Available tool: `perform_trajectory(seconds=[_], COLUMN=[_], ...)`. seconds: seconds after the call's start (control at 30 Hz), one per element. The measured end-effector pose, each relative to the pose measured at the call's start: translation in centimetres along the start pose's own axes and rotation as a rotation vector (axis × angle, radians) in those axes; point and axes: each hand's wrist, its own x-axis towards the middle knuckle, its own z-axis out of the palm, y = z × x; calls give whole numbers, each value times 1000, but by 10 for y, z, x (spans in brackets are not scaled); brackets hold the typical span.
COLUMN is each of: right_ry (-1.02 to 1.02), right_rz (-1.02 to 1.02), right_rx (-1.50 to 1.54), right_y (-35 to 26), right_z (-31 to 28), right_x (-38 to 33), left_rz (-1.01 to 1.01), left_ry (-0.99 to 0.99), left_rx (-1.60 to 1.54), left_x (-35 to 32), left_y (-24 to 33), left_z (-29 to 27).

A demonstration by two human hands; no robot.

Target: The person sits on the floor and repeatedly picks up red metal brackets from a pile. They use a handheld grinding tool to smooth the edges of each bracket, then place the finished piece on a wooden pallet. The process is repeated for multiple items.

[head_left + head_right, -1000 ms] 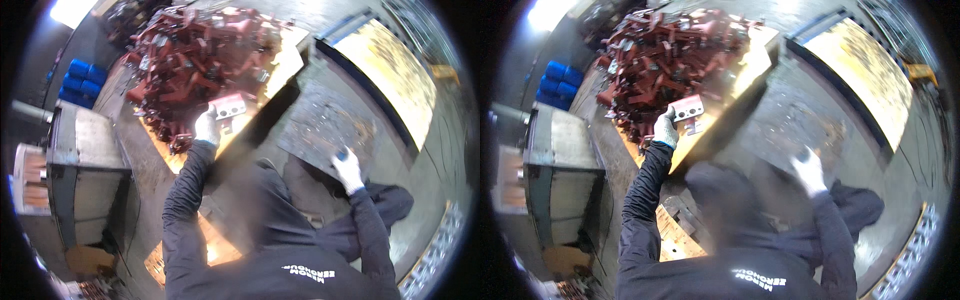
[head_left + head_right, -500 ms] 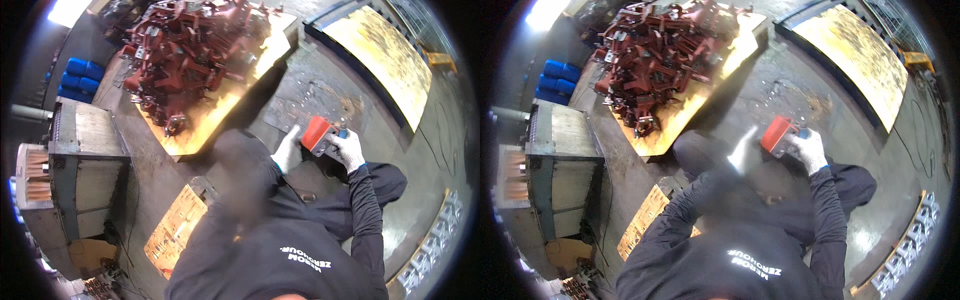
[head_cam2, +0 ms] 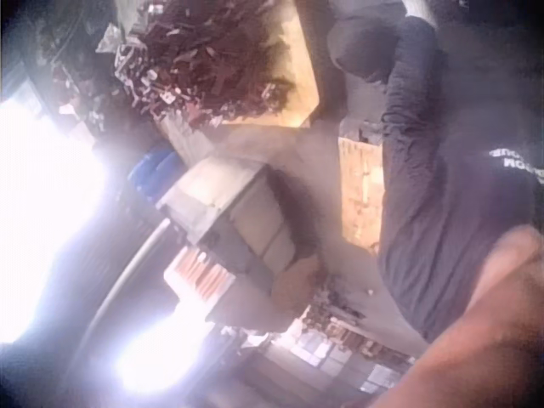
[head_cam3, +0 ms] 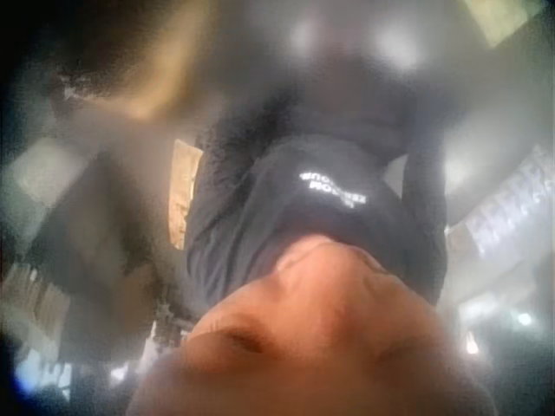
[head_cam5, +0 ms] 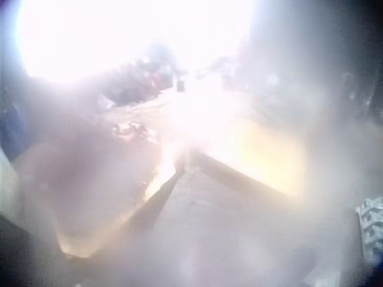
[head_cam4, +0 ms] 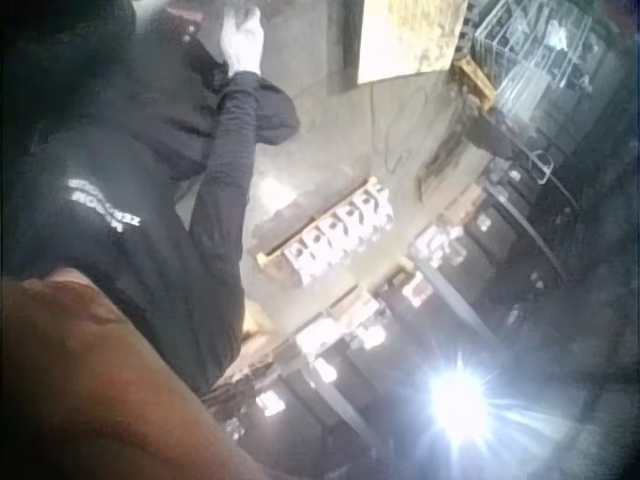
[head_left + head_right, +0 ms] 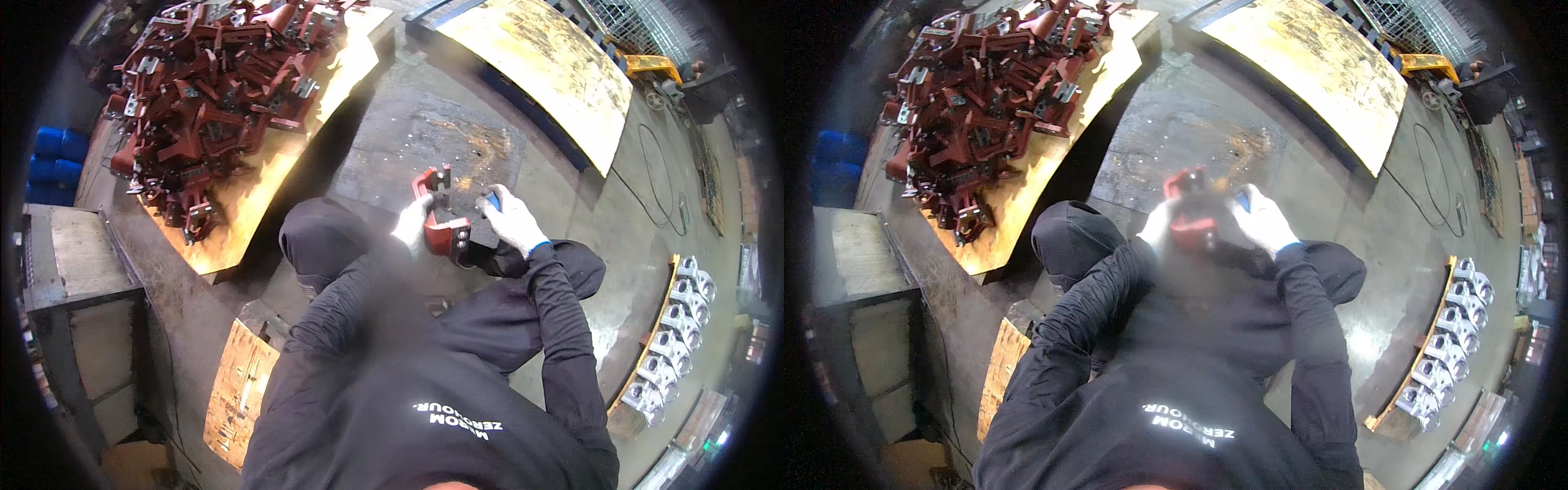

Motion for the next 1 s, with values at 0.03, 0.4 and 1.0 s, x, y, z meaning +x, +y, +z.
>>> perform_trajectory(seconds=[0.03,0.4,1.0], right_ry=[-36,-174,-63], right_rz=[-20,-120,-12], right_rx=[-42,-504,-588], right_y=[8,-6,-27], right_z=[5,40,38], right_x=[4,73,75], left_rz=[-198,-405,-295], left_ry=[101,334,508], left_rx=[-174,98,273], left_x=[8,6,16], left_y=[5,29,0], left_z=[6,21,17])
